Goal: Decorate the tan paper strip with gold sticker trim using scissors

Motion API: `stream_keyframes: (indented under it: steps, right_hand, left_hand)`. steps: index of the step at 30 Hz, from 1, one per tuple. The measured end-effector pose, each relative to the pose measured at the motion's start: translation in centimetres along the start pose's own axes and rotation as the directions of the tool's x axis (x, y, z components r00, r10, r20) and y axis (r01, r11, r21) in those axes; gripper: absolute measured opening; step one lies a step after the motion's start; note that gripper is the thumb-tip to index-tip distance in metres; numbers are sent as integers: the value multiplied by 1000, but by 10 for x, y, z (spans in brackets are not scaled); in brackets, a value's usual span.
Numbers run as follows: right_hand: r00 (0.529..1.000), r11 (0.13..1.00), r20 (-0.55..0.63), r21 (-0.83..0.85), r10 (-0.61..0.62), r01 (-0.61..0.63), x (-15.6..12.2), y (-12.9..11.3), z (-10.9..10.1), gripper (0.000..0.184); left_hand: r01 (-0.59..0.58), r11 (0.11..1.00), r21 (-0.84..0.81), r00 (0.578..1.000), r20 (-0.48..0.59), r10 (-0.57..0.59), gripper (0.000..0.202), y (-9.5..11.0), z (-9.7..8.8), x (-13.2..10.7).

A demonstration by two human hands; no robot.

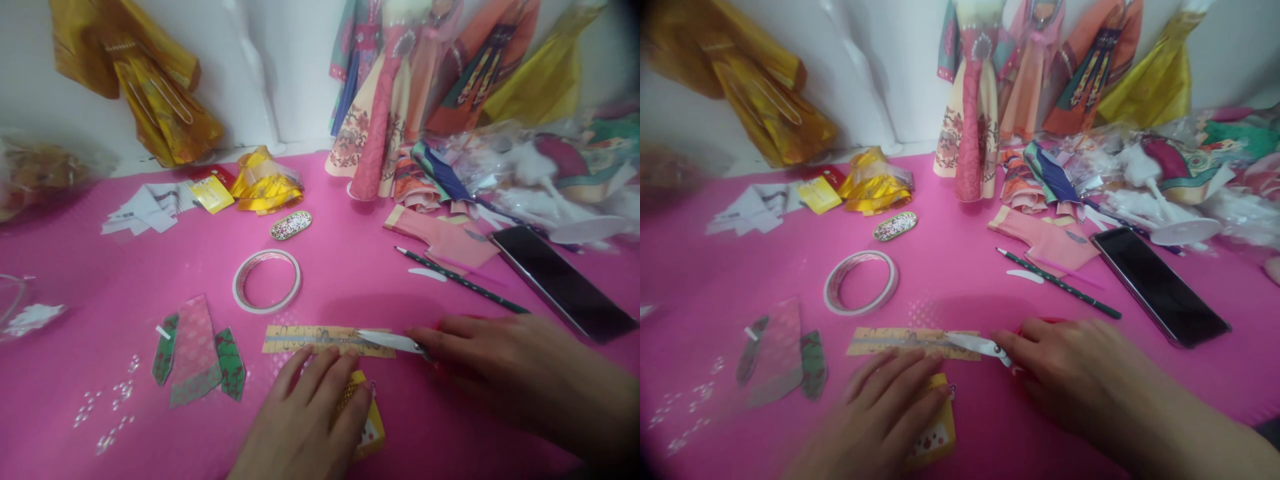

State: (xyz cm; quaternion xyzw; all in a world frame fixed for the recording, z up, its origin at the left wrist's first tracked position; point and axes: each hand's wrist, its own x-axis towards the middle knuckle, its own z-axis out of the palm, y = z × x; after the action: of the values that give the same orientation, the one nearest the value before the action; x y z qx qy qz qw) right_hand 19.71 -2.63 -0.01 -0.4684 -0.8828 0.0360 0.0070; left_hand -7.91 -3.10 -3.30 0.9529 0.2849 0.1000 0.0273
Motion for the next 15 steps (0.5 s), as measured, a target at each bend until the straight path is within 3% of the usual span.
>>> stream_keyframes:
  steps: [13,15]
  right_hand:
    - [996,997,51,23,-78,77,1,-1,-3,39]
    - [999,999,3,-11,-38,38,2,-2,-4,38]
  left_hand:
    - [-8,1000,8,1000,1,8,26,-1,-1,-1]
    - [-10,1000,1,1000,9,10,26,-2,-1,-1]
